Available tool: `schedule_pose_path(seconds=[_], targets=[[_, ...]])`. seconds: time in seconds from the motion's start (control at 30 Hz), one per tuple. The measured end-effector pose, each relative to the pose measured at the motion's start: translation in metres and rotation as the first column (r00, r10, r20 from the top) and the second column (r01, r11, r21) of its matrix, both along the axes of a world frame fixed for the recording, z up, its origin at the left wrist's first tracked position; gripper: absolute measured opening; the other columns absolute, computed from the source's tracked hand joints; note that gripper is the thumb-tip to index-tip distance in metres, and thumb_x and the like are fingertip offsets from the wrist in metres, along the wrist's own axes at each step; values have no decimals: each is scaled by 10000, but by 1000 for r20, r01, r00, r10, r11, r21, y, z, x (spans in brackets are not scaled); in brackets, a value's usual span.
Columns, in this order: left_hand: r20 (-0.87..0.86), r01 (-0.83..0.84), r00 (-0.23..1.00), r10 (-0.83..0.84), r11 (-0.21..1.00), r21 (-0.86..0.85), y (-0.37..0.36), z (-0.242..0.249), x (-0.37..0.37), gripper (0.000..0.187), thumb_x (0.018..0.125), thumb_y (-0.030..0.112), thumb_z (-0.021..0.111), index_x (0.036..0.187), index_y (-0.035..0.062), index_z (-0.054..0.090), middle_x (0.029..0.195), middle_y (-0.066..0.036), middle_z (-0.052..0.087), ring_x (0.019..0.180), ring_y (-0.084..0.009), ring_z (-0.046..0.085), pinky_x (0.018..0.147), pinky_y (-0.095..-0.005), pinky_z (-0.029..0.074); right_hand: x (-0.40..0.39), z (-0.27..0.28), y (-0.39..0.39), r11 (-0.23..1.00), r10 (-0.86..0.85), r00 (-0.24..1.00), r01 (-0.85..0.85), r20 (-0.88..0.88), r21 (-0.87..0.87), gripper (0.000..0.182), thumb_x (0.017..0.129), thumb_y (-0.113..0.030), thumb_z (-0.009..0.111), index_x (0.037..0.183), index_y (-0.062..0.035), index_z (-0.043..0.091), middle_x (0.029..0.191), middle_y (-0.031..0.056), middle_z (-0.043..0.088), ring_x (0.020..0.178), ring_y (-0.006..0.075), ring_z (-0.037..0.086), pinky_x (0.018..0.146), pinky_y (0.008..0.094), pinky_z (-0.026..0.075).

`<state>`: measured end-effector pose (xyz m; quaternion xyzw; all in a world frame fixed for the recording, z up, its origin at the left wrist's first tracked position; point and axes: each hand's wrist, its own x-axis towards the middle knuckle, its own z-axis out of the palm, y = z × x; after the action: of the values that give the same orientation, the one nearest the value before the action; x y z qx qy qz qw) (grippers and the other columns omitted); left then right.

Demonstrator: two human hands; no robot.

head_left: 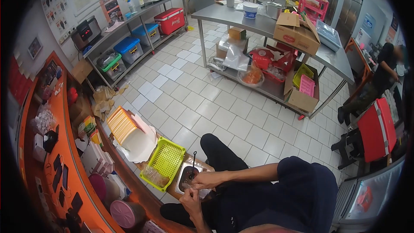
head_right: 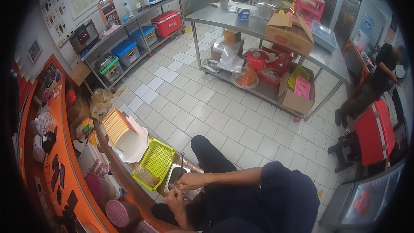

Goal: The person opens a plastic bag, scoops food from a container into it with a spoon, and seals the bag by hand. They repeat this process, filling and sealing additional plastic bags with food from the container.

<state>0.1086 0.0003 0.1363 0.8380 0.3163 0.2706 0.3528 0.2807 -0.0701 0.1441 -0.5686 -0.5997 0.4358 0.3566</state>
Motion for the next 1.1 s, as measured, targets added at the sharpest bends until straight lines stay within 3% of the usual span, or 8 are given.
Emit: schedule_pose_path(seconds=[0.17,0.27,0.33,0.4,0.47,0.7,0.87,1.1], targets=[[-71,-42,997,43,999,5,6,1,-14,218,863,96,622,733,-73,580,565,-235,539,522,-425,569,523,-473,437,-8,-18,2,979,-199,922,174,331,104,431,943,-348,539,778,45,599,726,219,589,662,367,582,631,483,460],[-183,-71,981,57,995,-68,11,17,-12,216,886,132,635,811,-71,625,641,-215,596,615,-397,612,607,-446,481,-14,-8,2,919,-344,898,263,274,293,409,896,-319,595,724,49,560,666,199,555,631,347,600,614,477,463],[327,-241,928,179,957,162,15,23,0,227,921,158,638,913,-68,645,755,-184,635,746,-362,636,721,-418,495,-4,7,3,981,-137,988,126,66,149,259,862,-127,645,704,11,493,695,128,575,632,228,632,554,383,475],[274,-146,958,82,964,221,22,24,-8,241,969,176,621,992,-63,627,845,-135,634,826,-277,627,781,-367,477,6,10,2,995,-88,985,92,-146,24,268,870,-98,665,702,-5,478,712,105,597,646,178,640,547,337,483],[129,127,989,-79,897,-424,31,10,-19,214,996,166,598,983,-47,613,823,-97,618,764,-200,578,740,-329,463,4,14,1,996,-68,936,43,-345,-79,289,878,-70,685,701,-21,463,729,82,618,660,129,649,540,292,491],[-50,89,987,-154,771,-631,32,8,3,334,1032,218,573,1211,-58,630,1165,-120,672,1075,-205,597,962,-346,465,21,7,-11,979,-105,939,155,-328,131,167,835,-2,733,996,23,697,870,73,711,713,123,678,572,262,551],[105,331,943,-317,852,-405,35,18,17,289,996,166,611,1218,-15,652,1050,-114,682,1008,-217,619,907,-337,484,24,7,-24,992,-107,916,126,-387,24,254,813,-19,744,1062,22,718,862,83,723,598,130,658,474,258,520],[-204,537,822,-532,843,-33,43,19,10,536,826,269,819,1236,-18,627,1182,-158,635,1050,-265,594,945,-393,468,16,-14,-16,986,-156,988,157,-13,59,390,722,-239,826,1057,-59,743,907,134,705,914,297,673,817,413,496]])
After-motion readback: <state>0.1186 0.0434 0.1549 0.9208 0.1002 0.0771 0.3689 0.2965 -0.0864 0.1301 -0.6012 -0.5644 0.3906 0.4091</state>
